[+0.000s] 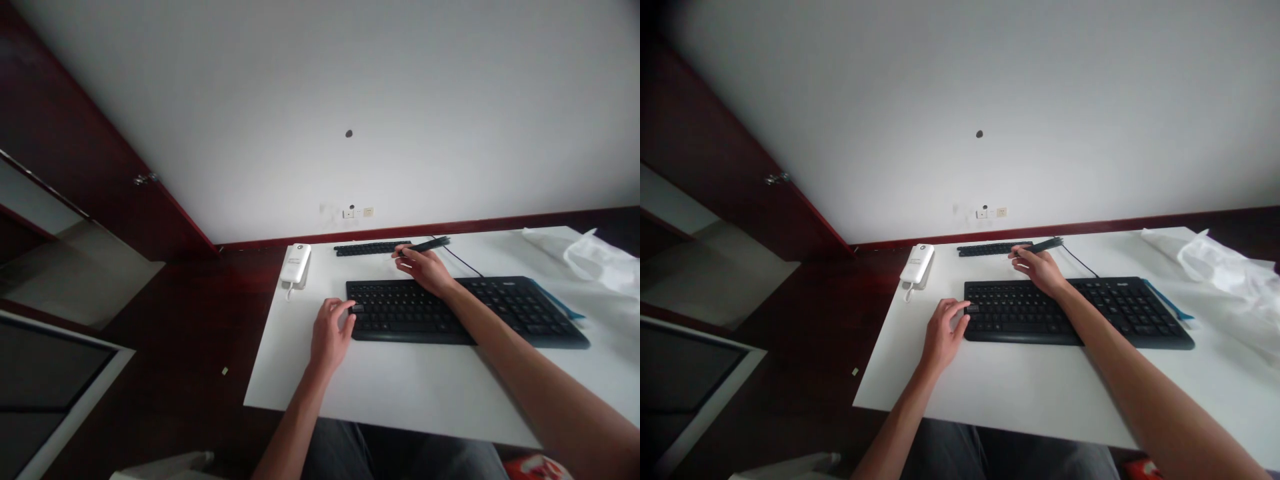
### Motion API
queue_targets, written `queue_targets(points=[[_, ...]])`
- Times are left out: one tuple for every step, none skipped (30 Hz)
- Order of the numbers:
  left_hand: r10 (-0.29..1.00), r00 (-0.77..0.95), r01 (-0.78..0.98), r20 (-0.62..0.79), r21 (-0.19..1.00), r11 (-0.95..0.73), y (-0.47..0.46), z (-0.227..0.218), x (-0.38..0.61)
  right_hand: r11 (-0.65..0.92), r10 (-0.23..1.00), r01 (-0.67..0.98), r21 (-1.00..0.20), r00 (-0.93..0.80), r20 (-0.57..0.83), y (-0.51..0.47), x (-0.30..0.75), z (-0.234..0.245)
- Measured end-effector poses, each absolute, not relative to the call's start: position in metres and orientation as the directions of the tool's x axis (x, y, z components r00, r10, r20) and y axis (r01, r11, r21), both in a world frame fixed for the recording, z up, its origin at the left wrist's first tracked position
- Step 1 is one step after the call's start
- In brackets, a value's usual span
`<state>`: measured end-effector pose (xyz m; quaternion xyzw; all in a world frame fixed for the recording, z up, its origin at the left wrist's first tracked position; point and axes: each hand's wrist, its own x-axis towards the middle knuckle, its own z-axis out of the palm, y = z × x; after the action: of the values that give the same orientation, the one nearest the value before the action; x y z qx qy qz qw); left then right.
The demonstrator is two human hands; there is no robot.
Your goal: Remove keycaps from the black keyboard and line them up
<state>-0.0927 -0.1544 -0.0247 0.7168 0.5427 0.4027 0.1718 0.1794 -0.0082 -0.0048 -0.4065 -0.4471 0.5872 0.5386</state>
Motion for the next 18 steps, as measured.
queue_targets(points=[[0.919,0.083,0.635,0.386,0.690,-0.347,-0.154,-0.024,-0.093,-0.031,0.997,-0.313,-0.949,-0.078,-0.007,-0.007,0.182,-0.008],[0.922,0.080,0.629,0.379,0.699,-0.342,-0.153,-0.024,-0.092,-0.038,0.997,-0.339,-0.940,-0.072,-0.014,-0.007,0.183,-0.009],[0.926,0.075,0.622,0.371,0.708,-0.335,-0.153,-0.023,-0.092,-0.042,0.997,-0.352,-0.935,-0.069,-0.019,-0.007,0.184,-0.011],[0.930,0.070,0.617,0.360,0.717,-0.324,-0.152,-0.022,-0.092,-0.043,0.997,-0.354,-0.934,-0.068,-0.020,-0.008,0.184,-0.011],[0.936,0.063,0.614,0.347,0.725,-0.310,-0.152,-0.022,-0.091,-0.044,0.997,-0.353,-0.935,-0.072,-0.020,-0.009,0.183,-0.012],[0.941,0.054,0.612,0.334,0.733,-0.296,-0.151,-0.021,-0.091,-0.043,0.997,-0.351,-0.935,-0.077,-0.017,-0.010,0.183,-0.012],[0.946,0.044,0.609,0.323,0.742,-0.281,-0.150,-0.021,-0.090,-0.042,0.997,-0.351,-0.935,-0.082,-0.014,-0.010,0.182,-0.012],[0.949,0.033,0.605,0.313,0.750,-0.268,-0.149,-0.021,-0.090,-0.039,0.996,-0.353,-0.935,-0.084,-0.010,-0.011,0.182,-0.012],[0.953,0.023,0.600,0.303,0.758,-0.255,-0.148,-0.021,-0.090,-0.037,0.996,-0.356,-0.934,-0.085,-0.007,-0.011,0.181,-0.012],[0.956,0.014,0.593,0.293,0.767,-0.244,-0.147,-0.021,-0.090,-0.034,0.997,-0.360,-0.932,-0.083,-0.005,-0.011,0.181,-0.012],[0.959,0.007,0.586,0.284,0.776,-0.234,-0.145,-0.021,-0.091,-0.032,0.997,-0.365,-0.930,-0.082,-0.002,-0.011,0.181,-0.012],[0.961,0.002,0.577,0.277,0.784,-0.227,-0.142,-0.021,-0.093,-0.031,0.997,-0.372,-0.928,-0.083,0.000,-0.011,0.182,-0.012],[0.962,-0.003,0.568,0.273,0.792,-0.223,-0.138,-0.021,-0.095,-0.032,0.996,-0.380,-0.925,-0.084,0.000,-0.011,0.182,-0.012],[0.961,-0.010,0.559,0.275,0.799,-0.223,-0.134,-0.021,-0.098,-0.036,0.996,-0.389,-0.921,-0.085,-0.003,-0.012,0.183,-0.011],[0.959,-0.020,0.553,0.283,0.802,-0.225,-0.129,-0.021,-0.103,-0.043,0.996,-0.398,-0.916,-0.086,-0.009,-0.012,0.183,-0.011],[0.954,-0.036,0.558,0.299,0.798,-0.229,-0.122,-0.021,-0.107,-0.050,0.996,-0.407,-0.912,-0.086,-0.016,-0.012,0.184,-0.010],[0.947,-0.052,0.576,0.316,0.784,-0.230,-0.116,-0.021,-0.112,-0.056,0.996,-0.414,-0.909,-0.086,-0.023,-0.013,0.184,-0.009],[0.940,-0.067,0.607,0.333,0.762,-0.227,-0.108,-0.022,-0.117,-0.061,0.996,-0.417,-0.907,-0.085,-0.028,-0.013,0.184,-0.008]])
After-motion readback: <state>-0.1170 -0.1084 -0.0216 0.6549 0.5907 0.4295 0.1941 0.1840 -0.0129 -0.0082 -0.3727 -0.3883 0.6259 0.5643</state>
